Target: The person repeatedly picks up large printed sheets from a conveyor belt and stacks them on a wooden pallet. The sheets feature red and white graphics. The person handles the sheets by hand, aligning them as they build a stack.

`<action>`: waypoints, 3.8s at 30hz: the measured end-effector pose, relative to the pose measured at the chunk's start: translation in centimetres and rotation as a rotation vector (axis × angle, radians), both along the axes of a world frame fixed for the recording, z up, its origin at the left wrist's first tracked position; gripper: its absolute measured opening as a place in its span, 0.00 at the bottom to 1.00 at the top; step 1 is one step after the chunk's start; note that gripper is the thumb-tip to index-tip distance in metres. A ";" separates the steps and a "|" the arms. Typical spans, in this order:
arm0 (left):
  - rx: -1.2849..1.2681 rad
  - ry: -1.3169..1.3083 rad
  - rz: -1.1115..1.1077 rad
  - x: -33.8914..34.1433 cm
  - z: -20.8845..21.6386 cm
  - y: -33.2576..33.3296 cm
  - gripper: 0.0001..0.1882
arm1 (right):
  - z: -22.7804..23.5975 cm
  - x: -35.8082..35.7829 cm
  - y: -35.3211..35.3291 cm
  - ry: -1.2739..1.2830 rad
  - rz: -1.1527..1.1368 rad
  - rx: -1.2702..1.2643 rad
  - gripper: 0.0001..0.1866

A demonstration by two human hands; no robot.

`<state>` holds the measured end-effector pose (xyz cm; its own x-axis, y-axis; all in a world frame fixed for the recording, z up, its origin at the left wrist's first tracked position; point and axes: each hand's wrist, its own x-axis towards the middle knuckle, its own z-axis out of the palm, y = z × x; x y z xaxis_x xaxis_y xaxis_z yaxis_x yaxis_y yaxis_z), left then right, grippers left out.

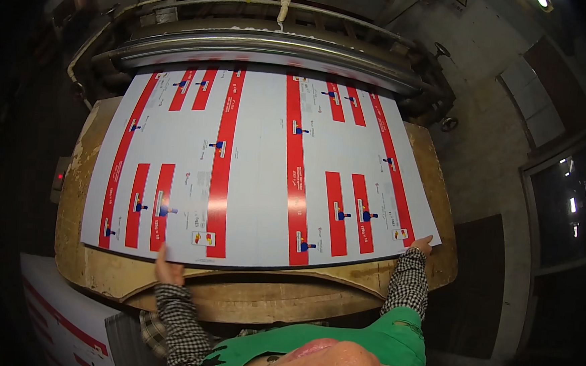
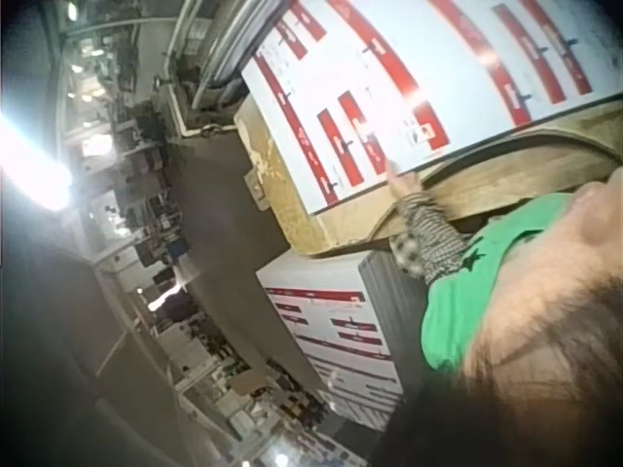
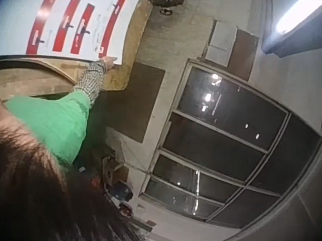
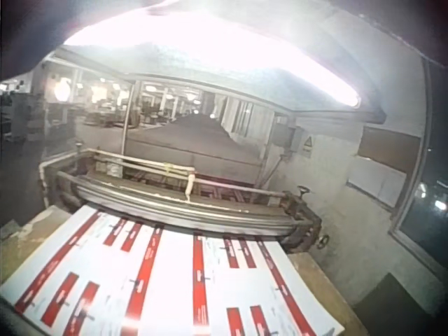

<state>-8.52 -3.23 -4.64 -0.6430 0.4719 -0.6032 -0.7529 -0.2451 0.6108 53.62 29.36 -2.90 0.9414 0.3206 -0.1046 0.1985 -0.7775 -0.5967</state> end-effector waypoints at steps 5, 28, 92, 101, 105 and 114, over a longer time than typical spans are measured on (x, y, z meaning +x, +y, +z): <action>0.078 -0.212 -0.128 10.5 2.3 3.0 0.25 | -1.5 1.7 0.3 -0.038 0.076 -0.054 0.43; -0.122 0.006 -0.234 11.2 1.6 2.4 0.23 | 2.8 -30.2 -11.3 0.091 2.039 0.273 0.31; -0.164 -0.099 -0.248 10.0 -1.8 2.3 0.14 | 9.9 -37.4 -13.5 -0.024 2.507 0.107 0.13; -0.438 0.077 -0.317 9.9 -0.5 2.5 0.14 | 5.3 -36.9 -14.8 -0.016 2.568 -0.060 0.12; -0.097 0.029 -0.239 10.3 -0.3 2.7 0.17 | 3.8 -39.7 -11.0 0.017 2.409 -0.218 0.14; 0.065 0.015 -0.284 10.2 -0.6 2.5 0.16 | 3.4 -39.1 -15.6 -0.545 2.512 -0.153 0.49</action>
<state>1.69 -0.68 -5.27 -0.4886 0.6715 -0.5571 -0.7878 -0.0651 0.6125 14.47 13.74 0.46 -0.9255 0.3074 -0.2215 0.3546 0.9085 -0.2211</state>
